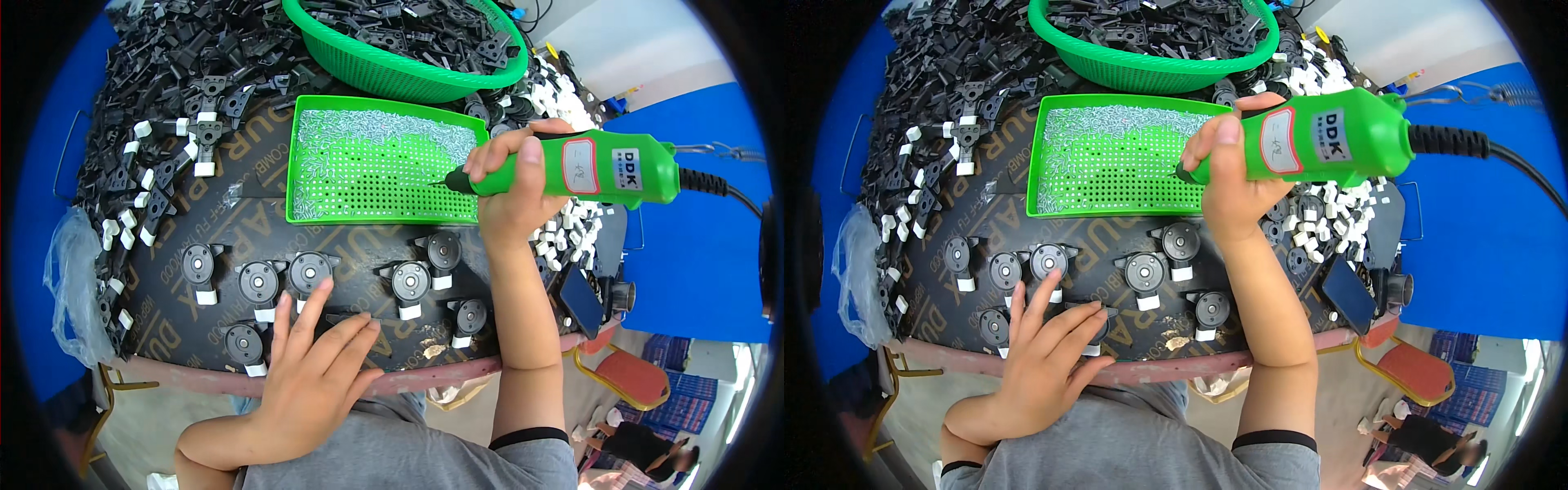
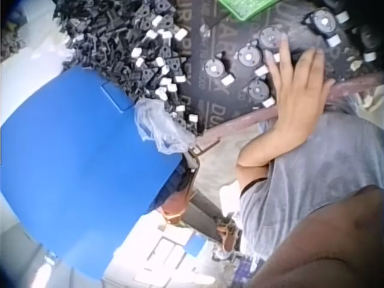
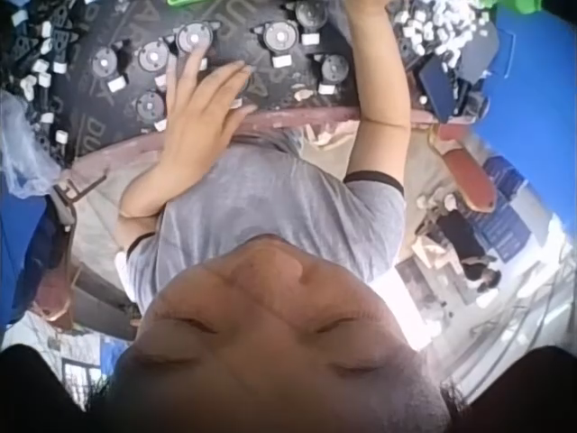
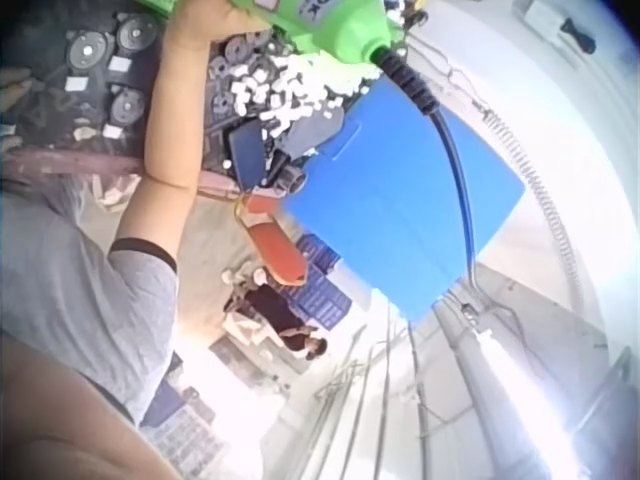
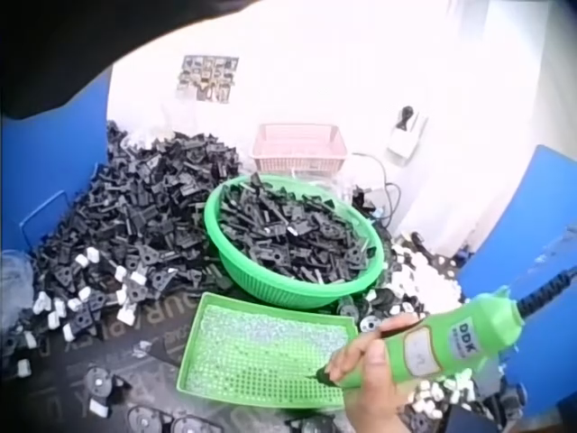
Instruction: Assembling plastic industrial or toy components by inserting small screws using an electric screwdriver.
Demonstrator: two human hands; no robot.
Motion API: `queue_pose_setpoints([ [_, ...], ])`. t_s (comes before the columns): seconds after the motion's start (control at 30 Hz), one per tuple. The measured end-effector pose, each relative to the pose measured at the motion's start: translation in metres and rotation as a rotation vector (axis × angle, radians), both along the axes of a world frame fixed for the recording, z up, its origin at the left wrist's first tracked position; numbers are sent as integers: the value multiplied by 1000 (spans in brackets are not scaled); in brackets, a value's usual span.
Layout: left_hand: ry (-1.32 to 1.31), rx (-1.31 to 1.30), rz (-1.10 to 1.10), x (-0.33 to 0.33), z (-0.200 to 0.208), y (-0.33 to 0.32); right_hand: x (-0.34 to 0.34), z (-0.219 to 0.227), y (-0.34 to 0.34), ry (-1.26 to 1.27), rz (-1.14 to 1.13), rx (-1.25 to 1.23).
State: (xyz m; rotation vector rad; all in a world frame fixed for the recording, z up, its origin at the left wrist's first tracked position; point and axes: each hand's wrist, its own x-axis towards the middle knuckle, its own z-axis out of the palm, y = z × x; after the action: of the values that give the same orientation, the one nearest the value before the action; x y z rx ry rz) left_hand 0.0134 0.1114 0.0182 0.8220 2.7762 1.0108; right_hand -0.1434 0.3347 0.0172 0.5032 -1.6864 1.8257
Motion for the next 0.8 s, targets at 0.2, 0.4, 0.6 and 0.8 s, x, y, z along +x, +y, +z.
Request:
queue_pose_setpoints([
  [0.2,25,56,-43,0,-1,21,10,15,8,48,-24,10],
  [0.4,16,197,-125,-2,-13,71,107,87,24,-94,14,12],
  [0.6,39,172,-62,-4,-32,109,152,48,34,7,-4,149],
  [0.8,107,171,-8,-10,-41,118,154,31,37,-59,-107,112],
])
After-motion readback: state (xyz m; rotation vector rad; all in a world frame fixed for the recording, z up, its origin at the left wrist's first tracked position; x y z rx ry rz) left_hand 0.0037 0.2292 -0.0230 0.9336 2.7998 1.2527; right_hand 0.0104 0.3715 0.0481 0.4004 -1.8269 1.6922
